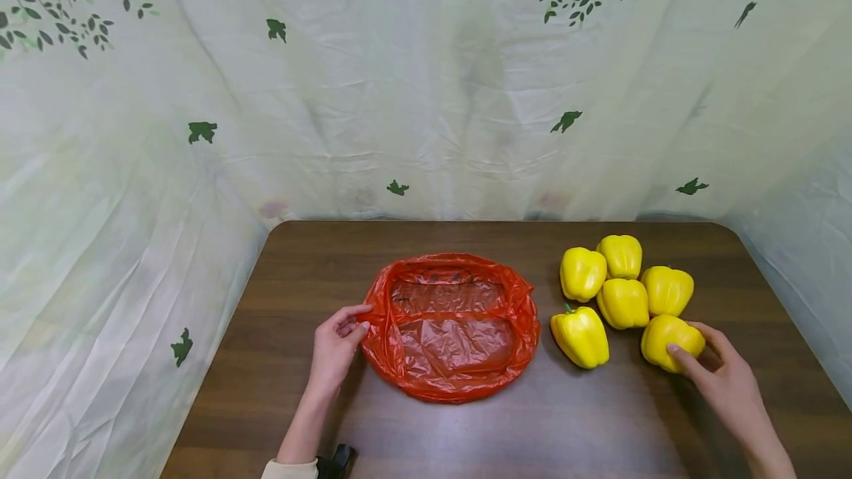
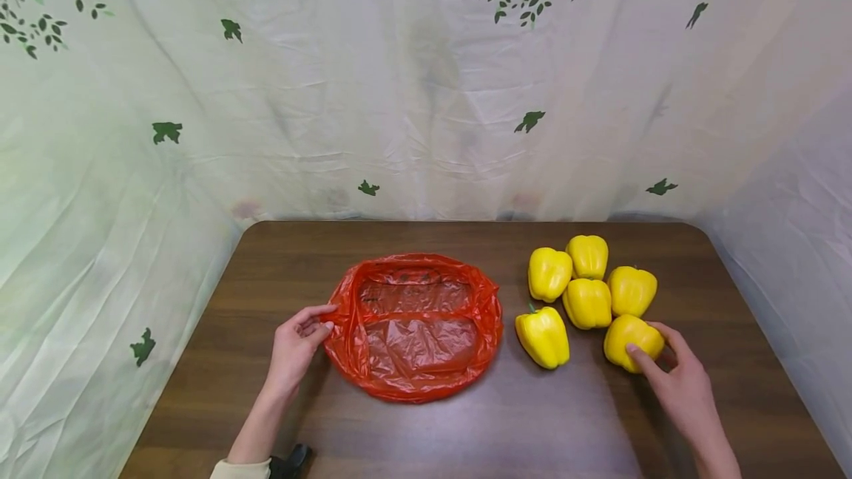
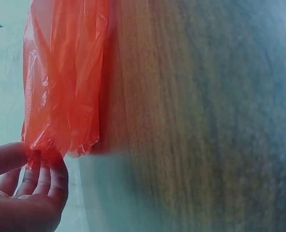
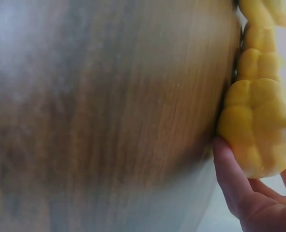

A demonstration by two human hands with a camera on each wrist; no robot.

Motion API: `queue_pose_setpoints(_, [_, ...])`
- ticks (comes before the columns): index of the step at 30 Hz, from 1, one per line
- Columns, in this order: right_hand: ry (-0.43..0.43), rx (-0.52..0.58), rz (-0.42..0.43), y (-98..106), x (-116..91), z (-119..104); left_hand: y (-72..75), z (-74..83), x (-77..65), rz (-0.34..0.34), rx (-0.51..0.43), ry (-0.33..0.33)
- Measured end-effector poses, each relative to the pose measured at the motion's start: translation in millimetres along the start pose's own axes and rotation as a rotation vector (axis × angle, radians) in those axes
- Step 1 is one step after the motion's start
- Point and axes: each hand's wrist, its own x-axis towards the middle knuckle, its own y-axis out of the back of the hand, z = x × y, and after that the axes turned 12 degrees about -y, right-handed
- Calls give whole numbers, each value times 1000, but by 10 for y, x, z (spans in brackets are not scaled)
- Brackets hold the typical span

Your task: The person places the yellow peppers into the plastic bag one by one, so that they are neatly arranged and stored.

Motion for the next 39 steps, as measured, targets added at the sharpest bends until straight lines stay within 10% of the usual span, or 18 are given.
queue_pose_setpoints(22, [-21, -30, 92, -25, -235, -155, -10, -27, -4, 15, 45, -55])
queue_pose_setpoints(39, [63, 157, 205, -188, -371, -440, -29, -48, 1, 27, 64, -53])
